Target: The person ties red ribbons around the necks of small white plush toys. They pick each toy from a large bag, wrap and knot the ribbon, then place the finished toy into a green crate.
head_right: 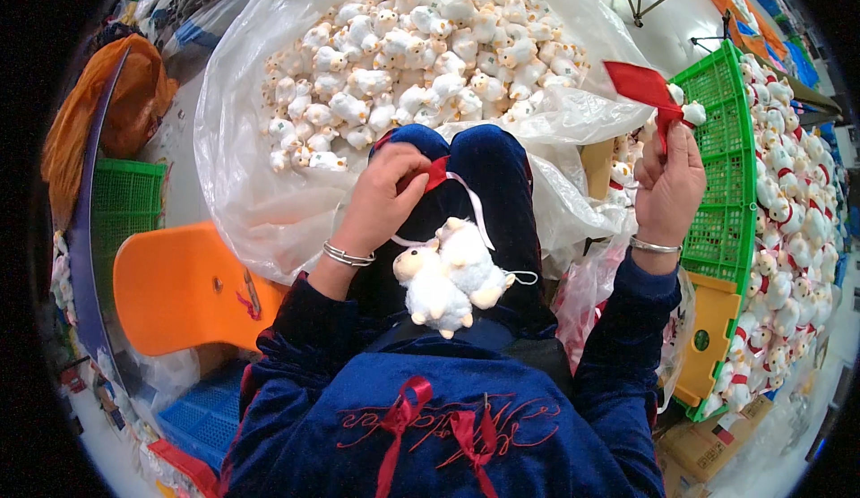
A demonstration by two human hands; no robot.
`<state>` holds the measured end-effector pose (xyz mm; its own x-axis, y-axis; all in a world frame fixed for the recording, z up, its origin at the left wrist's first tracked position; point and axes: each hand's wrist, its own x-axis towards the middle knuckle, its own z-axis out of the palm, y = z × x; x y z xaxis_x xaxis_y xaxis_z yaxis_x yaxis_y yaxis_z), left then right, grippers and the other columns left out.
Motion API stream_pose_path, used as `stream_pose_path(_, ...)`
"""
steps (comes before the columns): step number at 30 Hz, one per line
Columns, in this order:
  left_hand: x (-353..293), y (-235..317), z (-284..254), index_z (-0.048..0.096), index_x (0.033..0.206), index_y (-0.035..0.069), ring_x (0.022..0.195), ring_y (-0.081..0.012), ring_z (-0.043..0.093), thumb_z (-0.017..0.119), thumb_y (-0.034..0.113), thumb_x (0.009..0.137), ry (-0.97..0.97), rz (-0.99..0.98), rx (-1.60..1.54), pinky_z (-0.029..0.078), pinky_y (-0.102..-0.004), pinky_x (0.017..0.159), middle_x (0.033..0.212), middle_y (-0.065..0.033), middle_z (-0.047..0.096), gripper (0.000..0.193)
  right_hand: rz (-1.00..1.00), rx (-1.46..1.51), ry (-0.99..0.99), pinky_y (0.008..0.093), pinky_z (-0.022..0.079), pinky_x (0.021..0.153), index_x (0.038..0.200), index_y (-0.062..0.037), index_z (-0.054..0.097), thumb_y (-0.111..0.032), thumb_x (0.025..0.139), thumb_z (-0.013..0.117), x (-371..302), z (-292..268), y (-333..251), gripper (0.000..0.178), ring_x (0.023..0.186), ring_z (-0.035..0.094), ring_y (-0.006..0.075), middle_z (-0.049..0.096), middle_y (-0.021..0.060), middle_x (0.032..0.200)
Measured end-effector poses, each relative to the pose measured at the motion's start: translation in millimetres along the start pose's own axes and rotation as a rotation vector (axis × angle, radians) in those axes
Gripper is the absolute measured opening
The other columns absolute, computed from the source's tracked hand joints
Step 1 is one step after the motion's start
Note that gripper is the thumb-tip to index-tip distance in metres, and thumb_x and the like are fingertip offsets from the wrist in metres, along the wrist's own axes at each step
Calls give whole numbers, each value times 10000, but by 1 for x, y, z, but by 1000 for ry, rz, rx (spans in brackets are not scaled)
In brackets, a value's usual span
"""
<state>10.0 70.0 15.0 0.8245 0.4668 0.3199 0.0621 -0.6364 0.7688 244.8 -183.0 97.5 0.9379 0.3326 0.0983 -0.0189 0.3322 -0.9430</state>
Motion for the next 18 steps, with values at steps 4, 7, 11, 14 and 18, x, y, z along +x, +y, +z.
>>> stream_pose_path(4, -9, 10, -32, 694, 1029, 37, 991, -294, 637, 683, 90, 876, -243, 40, -29, 521, -387, 871, 1024, -112, 657, 163, 74, -351, -72, 206, 229, 435, 902, -82, 665, -237, 1052, 599, -26, -3, 4, 225, 484, 339, 12, 471, -90, 633)
stream_pose_path(7, -29, 24, -66, 658, 1126, 50, 1035, -319, 629, 704, 145, 855, -810, 32, -10, 527, -417, 879, 1074, -129, 643, 291, 167, -462, -194, 197, 265, 460, 977, -64, 709, -234, 1042, 622, -45, -7, 6, 201, 521, 385, -1, 525, -91, 667)
stream_pose_path(11, -59, 43, -56, 535, 1342, 64, 1226, -364, 560, 751, 152, 813, -840, -94, 160, 491, -424, 1026, 1334, -171, 540, 578, 287, -488, -346, 194, 303, 504, 1011, -46, 710, -223, 1054, 595, -61, 8, 9, 216, 565, 422, 3, 535, -84, 691)
stream_pose_path(14, -75, 43, -47, 522, 1309, 34, 1283, -372, 539, 776, 133, 794, -732, -5, 88, 466, -419, 1073, 1421, -206, 504, 583, 336, -524, -456, 194, 351, 550, 1053, -14, 714, -184, 1042, 602, -78, 25, 4, 204, 624, 462, 13, 574, -74, 735)
stream_pose_path(18, -82, 60, -59, 486, 1220, 33, 1360, -440, 476, 834, 118, 732, -673, 5, -398, 413, -422, 1114, 1544, -271, 405, 606, 224, -643, -656, 258, 494, 688, 1044, 42, 717, -131, 998, 647, -93, 38, -4, 192, 766, 622, 98, 696, 16, 849)
